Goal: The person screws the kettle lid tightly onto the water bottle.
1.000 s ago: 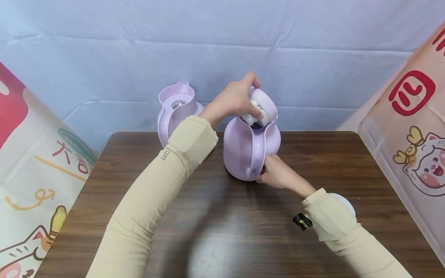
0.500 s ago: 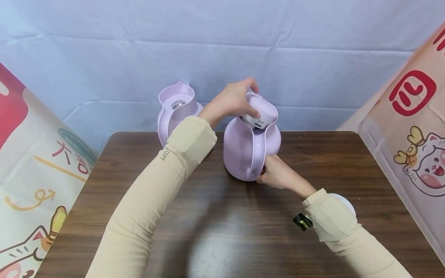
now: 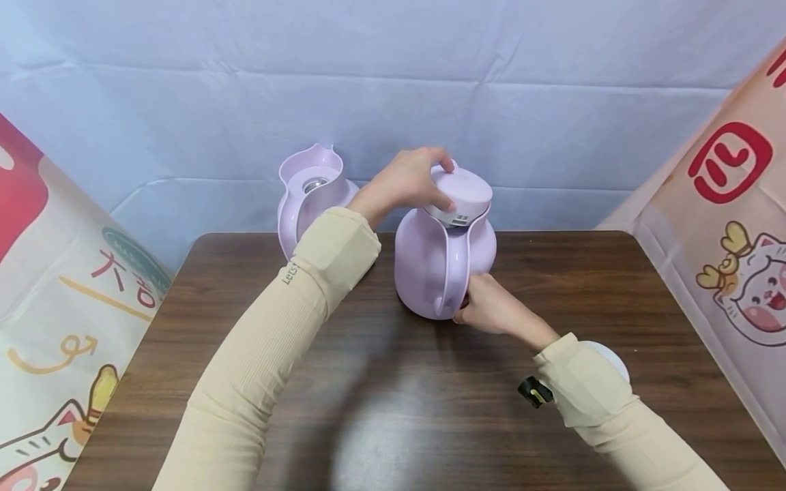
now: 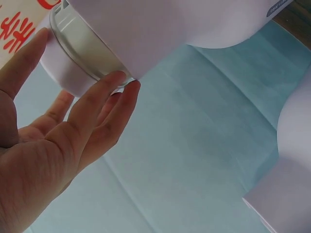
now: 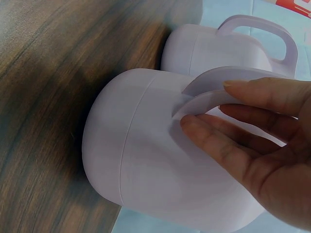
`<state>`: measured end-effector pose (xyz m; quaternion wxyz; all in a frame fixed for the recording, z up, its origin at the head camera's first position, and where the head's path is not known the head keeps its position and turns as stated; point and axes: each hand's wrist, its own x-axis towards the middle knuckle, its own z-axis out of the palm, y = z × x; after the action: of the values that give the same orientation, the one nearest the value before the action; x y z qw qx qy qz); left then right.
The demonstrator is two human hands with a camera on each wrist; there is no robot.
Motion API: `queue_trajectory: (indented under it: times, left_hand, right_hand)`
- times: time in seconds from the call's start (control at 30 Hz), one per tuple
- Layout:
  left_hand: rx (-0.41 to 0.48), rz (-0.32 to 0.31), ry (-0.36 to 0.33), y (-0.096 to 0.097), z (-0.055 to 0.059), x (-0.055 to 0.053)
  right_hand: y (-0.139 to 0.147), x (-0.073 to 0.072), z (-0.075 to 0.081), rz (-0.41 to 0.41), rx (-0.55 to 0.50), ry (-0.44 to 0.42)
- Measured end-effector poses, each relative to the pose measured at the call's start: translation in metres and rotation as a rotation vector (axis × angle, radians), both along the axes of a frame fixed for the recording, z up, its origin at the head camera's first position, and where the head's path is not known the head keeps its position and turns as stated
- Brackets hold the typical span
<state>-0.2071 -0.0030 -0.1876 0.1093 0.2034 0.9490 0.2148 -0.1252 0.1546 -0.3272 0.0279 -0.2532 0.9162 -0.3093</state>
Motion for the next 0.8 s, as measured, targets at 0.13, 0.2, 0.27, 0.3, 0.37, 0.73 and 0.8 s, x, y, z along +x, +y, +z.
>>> queue_trajectory:
  times: [0.13,0.2,0.27,0.3,0.37,0.73,0.8]
  left_hand:
    - [0.004,0.008,0.001,-0.0004,0.0001,-0.0002]
    - [0.004,0.012,0.001,-0.0004,0.0007,-0.0001]
    - [0.004,0.014,0.001,-0.0001,0.0009,0.0003]
    - [0.005,0.015,0.0,0.0002,0.0011,0.0005]
    - [0.006,0.015,-0.002,0.0009,0.0008,0.0007]
    - [0.036,0.037,0.019,0.0019,-0.0044,0.0015]
    - [0.037,0.038,0.024,0.0014,-0.005,0.0014]
  right_hand:
    - [-0.0002,0.0001,-0.0002,-0.003,0.008,-0.003]
    - [0.0,0.0,-0.0003,-0.004,0.01,-0.003]
    - [0.0001,0.0,0.0002,-0.005,0.013,-0.006]
    - [0.0001,0.0,0.0006,-0.005,0.014,-0.006]
    - [0.0003,0.0,0.0009,-0.004,0.014,-0.009]
    - [0.0002,-0.0002,0.0011,-0.004,0.012,-0.017]
    - [0.0001,-0.0001,0.0009,-0.006,0.012,-0.018]
